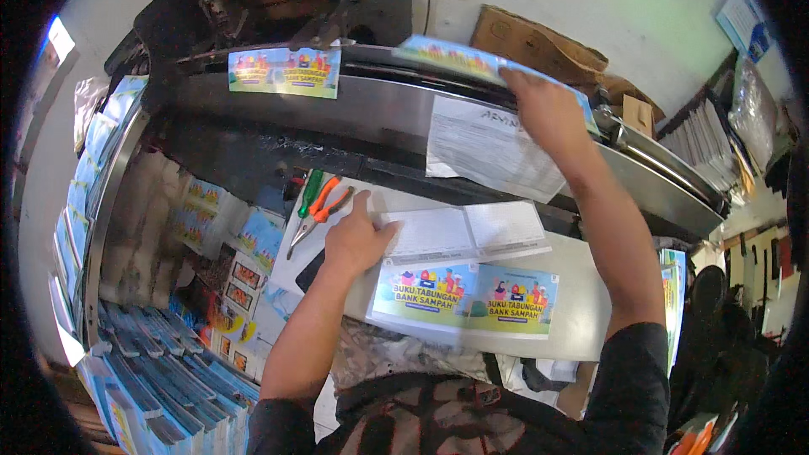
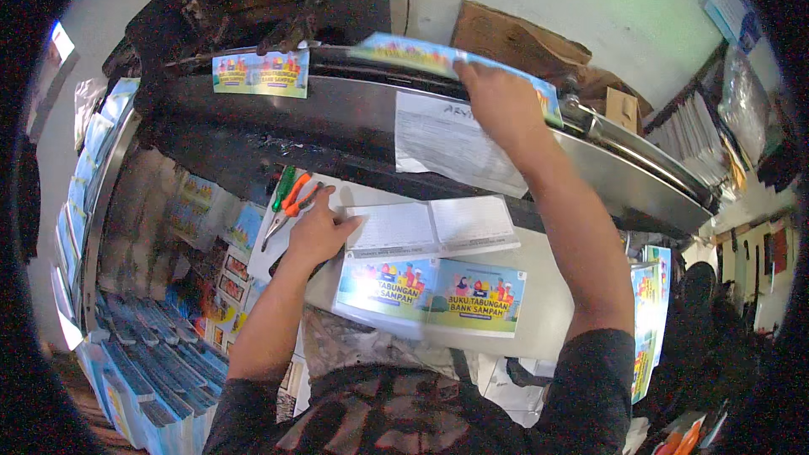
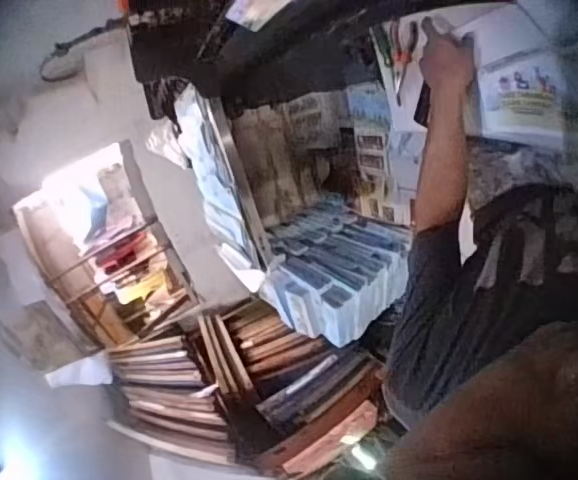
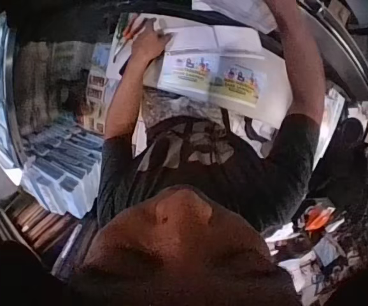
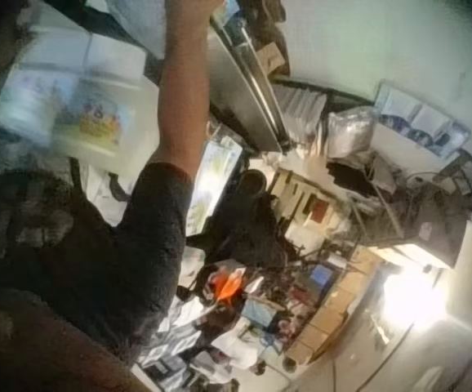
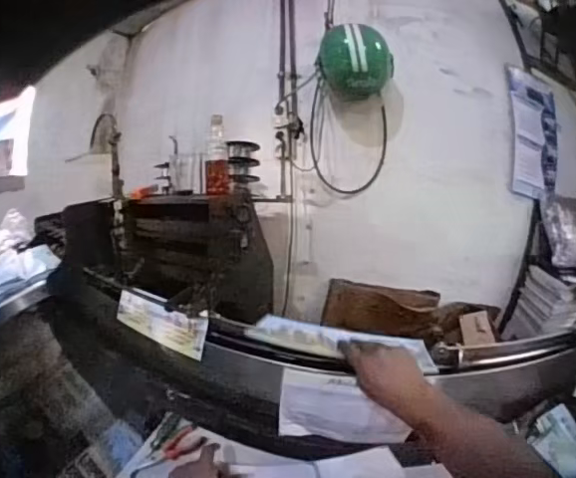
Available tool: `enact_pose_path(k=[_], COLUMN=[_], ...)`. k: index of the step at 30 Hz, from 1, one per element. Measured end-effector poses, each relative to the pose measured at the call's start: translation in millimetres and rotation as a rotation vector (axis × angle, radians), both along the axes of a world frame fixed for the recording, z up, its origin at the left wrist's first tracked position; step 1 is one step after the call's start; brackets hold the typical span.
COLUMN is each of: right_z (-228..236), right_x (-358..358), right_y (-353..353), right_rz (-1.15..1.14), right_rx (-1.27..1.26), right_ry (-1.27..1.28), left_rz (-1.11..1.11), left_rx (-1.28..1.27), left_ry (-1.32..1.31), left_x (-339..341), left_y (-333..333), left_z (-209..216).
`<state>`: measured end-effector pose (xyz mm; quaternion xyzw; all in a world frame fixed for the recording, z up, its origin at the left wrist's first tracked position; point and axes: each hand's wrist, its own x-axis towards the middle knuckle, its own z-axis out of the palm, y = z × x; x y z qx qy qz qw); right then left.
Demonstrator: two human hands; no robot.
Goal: The person organizes and staples small paper booklets by hand, handling individual stacks of pages and placing a cover on each before using a manual stapling machine to bind them.
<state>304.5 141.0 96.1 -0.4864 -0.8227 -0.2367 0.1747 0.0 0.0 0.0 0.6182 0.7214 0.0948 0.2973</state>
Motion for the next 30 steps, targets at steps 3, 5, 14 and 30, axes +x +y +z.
enact_pose_path(k=[3, 5, 14, 30], right_z=[51, 83, 162, -7], right_x=[-10, -7, 14, -8], right_y=[4, -9, -131, -194], right_rz=[-0.082, -0.007, 0.192, 0.102], right_rx=[0.08, 0.201, -0.137, -0.81], right_ry=[0.246, 0.405, 0.522, -0.041], left_rz=[0.019, 0.047, -0.201, 0.198], left_rx=[0.15, 0.204, 0.551, 0.243], left_ry=[-0.208, -0.363, -0.537, -0.887], left_x=[-7, -1, 32, -8], left_y=[12, 0, -97, -103], left_z=[-7, -21, 99, 35])
